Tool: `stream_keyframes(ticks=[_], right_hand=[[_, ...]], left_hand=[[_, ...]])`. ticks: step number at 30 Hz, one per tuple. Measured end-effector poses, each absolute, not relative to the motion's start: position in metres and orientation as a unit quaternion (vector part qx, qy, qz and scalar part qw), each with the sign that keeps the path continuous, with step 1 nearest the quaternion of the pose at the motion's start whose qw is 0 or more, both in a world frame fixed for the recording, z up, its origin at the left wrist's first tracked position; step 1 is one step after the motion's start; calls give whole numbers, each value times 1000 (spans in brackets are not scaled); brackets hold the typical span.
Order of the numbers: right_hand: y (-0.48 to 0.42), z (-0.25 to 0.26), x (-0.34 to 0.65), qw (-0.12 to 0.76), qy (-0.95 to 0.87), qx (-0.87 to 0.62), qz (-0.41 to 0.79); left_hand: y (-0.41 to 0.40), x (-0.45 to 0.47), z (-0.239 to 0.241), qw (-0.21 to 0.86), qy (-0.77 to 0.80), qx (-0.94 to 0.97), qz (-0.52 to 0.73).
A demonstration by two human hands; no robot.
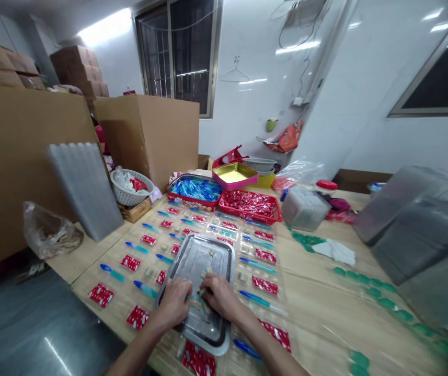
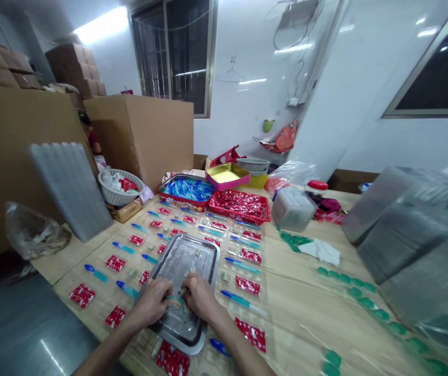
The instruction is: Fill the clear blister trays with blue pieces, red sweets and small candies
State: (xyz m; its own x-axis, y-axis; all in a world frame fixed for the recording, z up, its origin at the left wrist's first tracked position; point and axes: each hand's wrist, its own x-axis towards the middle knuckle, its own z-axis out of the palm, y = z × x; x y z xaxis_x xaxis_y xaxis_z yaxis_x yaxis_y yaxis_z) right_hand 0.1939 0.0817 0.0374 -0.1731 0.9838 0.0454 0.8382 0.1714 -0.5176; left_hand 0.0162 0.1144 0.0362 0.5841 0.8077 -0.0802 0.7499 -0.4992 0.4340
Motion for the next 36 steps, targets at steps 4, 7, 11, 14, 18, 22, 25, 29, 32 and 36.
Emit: stream_keyframes(ticks=[4,7,11,14,18,22,25,29,32,36], right_hand=[[83,33,190,233,-709,-633,206],[89,35,184,261,-687,-641,223],[100,36,179,272,-688,-630,237],[102,34,180,261,-706,-613,241],[100,36,181,251,-708,-617,235],[100,41,182,252,-689,-631,252],[102,42,181,273,-693,-615,259],[102,37,182,294,-703,-593,261],[101,32,184,301,-692,-606,253],[99,30,183,296,-686,-620,240]], left_hand=[[110,13,37,227,455,852,125],[112,14,39,214,431,860,170],[121,19,32,208,417,867,178],[126,20,22,216,444,854,163],[128,21,17,225,450,854,128],[130,24,27,224,469,848,107],[133,26,36,225,468,849,96],[136,28,43,223,462,855,79],[136,29,45,213,475,851,72],[137,30,46,212,479,849,70]])
